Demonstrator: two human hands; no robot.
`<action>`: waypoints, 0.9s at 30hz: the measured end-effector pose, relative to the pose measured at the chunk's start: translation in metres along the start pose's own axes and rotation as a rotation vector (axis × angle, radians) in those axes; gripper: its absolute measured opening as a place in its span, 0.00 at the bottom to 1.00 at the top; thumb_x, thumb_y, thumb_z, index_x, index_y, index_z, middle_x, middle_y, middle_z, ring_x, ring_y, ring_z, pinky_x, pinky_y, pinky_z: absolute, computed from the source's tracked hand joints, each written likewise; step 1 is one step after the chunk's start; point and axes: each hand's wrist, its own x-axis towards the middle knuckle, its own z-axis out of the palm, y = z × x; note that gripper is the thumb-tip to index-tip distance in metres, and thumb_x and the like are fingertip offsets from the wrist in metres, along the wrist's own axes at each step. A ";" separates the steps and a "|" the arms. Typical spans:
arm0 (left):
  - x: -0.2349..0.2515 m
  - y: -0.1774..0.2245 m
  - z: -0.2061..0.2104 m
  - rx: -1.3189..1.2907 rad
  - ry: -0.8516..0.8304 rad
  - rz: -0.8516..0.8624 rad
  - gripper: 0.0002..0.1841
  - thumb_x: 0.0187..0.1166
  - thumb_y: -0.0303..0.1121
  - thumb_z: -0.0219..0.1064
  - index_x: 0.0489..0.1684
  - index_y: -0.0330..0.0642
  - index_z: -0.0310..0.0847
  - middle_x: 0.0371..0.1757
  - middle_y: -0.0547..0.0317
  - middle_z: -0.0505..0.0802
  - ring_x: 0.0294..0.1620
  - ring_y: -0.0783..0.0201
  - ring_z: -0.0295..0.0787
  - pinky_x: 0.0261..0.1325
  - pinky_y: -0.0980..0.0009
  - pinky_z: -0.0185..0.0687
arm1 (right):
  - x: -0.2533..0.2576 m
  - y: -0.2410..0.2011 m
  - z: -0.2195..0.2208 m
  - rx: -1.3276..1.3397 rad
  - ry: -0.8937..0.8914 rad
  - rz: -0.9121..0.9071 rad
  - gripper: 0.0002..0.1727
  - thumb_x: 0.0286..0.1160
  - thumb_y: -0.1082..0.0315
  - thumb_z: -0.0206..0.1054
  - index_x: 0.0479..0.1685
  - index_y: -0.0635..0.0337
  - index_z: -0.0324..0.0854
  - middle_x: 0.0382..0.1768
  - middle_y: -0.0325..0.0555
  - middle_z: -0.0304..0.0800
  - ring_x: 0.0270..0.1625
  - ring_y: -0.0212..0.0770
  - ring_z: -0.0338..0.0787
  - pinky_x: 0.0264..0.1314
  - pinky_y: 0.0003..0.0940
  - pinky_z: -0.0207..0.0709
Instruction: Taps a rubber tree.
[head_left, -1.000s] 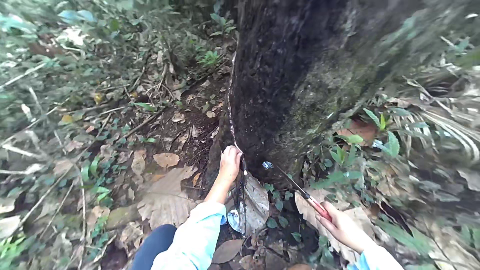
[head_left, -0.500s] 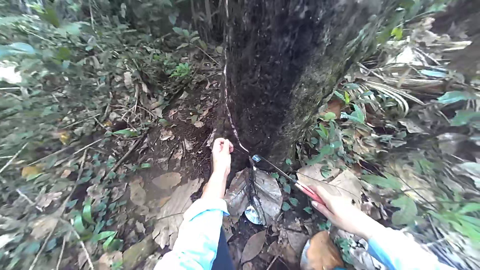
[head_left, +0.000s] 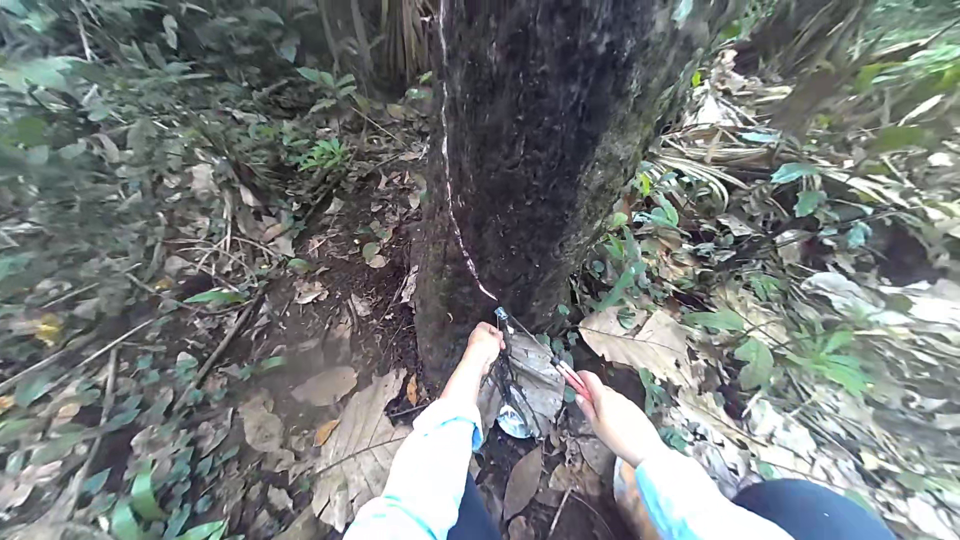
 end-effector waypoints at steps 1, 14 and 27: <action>-0.004 0.001 -0.004 0.003 -0.064 0.018 0.13 0.91 0.28 0.53 0.67 0.35 0.74 0.34 0.60 0.79 0.21 0.72 0.64 0.25 0.75 0.61 | 0.000 -0.001 0.004 -0.019 0.021 0.011 0.29 0.93 0.57 0.53 0.90 0.51 0.59 0.64 0.65 0.87 0.66 0.66 0.88 0.69 0.64 0.77; -0.037 -0.068 -0.085 -0.110 0.527 0.168 0.38 0.89 0.38 0.61 0.94 0.31 0.44 0.90 0.25 0.60 0.91 0.36 0.57 0.90 0.45 0.55 | 0.006 0.011 0.032 0.404 0.288 -0.282 0.24 0.89 0.62 0.53 0.76 0.68 0.75 0.41 0.66 0.92 0.41 0.61 0.92 0.51 0.63 0.81; -0.070 0.000 0.061 -0.599 0.021 0.386 0.27 0.88 0.25 0.55 0.86 0.25 0.55 0.52 0.46 0.90 0.43 0.69 0.90 0.52 0.70 0.87 | -0.002 -0.027 0.013 0.382 0.219 -0.252 0.25 0.90 0.60 0.52 0.77 0.68 0.72 0.38 0.64 0.91 0.40 0.62 0.92 0.48 0.64 0.81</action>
